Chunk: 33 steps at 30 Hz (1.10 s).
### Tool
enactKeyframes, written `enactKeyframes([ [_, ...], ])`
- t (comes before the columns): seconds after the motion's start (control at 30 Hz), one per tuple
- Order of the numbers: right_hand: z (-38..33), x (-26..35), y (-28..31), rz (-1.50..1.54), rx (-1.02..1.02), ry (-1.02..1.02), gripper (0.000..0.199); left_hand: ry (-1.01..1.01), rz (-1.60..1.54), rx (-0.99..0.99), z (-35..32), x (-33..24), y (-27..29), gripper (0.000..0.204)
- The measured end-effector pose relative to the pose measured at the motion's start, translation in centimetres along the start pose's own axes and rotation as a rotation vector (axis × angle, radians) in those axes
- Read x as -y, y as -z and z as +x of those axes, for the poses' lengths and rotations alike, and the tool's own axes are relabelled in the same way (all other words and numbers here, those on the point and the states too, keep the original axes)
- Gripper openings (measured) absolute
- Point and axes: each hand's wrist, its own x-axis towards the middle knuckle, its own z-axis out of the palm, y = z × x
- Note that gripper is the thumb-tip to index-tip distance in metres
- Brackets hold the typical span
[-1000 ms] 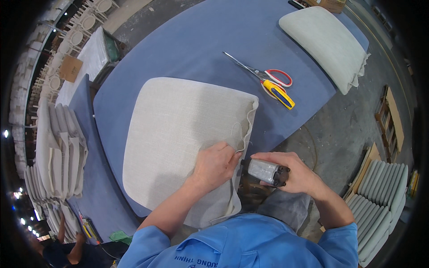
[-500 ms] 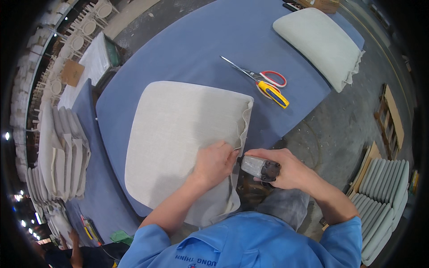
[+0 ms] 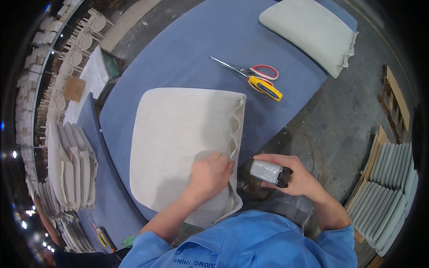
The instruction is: The person staples the edge of a white fabric cover onto a foam cushion using a handheld stapler. They repeatedly pick up the stapler, apply staples along the edge, and use a yellow-handled tool to press or adjust the fabric. The person also uses scissors to trim excess fabric and smooths the cover by hand.
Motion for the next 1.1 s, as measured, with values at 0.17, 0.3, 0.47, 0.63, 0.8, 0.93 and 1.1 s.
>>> enactKeyframes([
  [0.17, 1.7, -0.1, -0.1, -0.029, 0.05, -0.006, 0.069, -0.031, -0.143, -0.079, 0.1, 1.4, -0.7, 0.027],
  [0.3, 2.6, 0.3, 0.0, -0.069, 0.1, -0.03, 0.07, -0.009, -0.149, -0.101, 0.0, 1.6, -1.1, 0.027],
  [0.47, 3.4, 0.4, 0.2, -0.082, 0.139, -0.036, 0.074, 0.0, -0.156, -0.116, 0.0, 1.7, -1.1, 0.026],
  [0.63, 3.9, 0.9, 0.2, -0.117, 0.18, -0.067, 0.076, -0.011, -0.168, -0.14, 0.0, 1.9, -1.3, 0.025],
  [0.8, 4.3, 1.2, 0.1, -0.115, 0.173, -0.047, 0.078, -0.01, -0.169, -0.142, 0.0, 2.0, -1.3, 0.024],
  [0.93, 4.4, 1.6, 0.3, -0.102, 0.19, -0.08, 0.077, -0.011, -0.174, -0.144, 0.0, 2.0, -1.4, 0.025],
  [1.1, 4.7, 1.8, 0.1, -0.094, 0.202, -0.109, 0.075, 0.004, -0.175, -0.119, 0.0, 1.8, -1.4, 0.025],
])
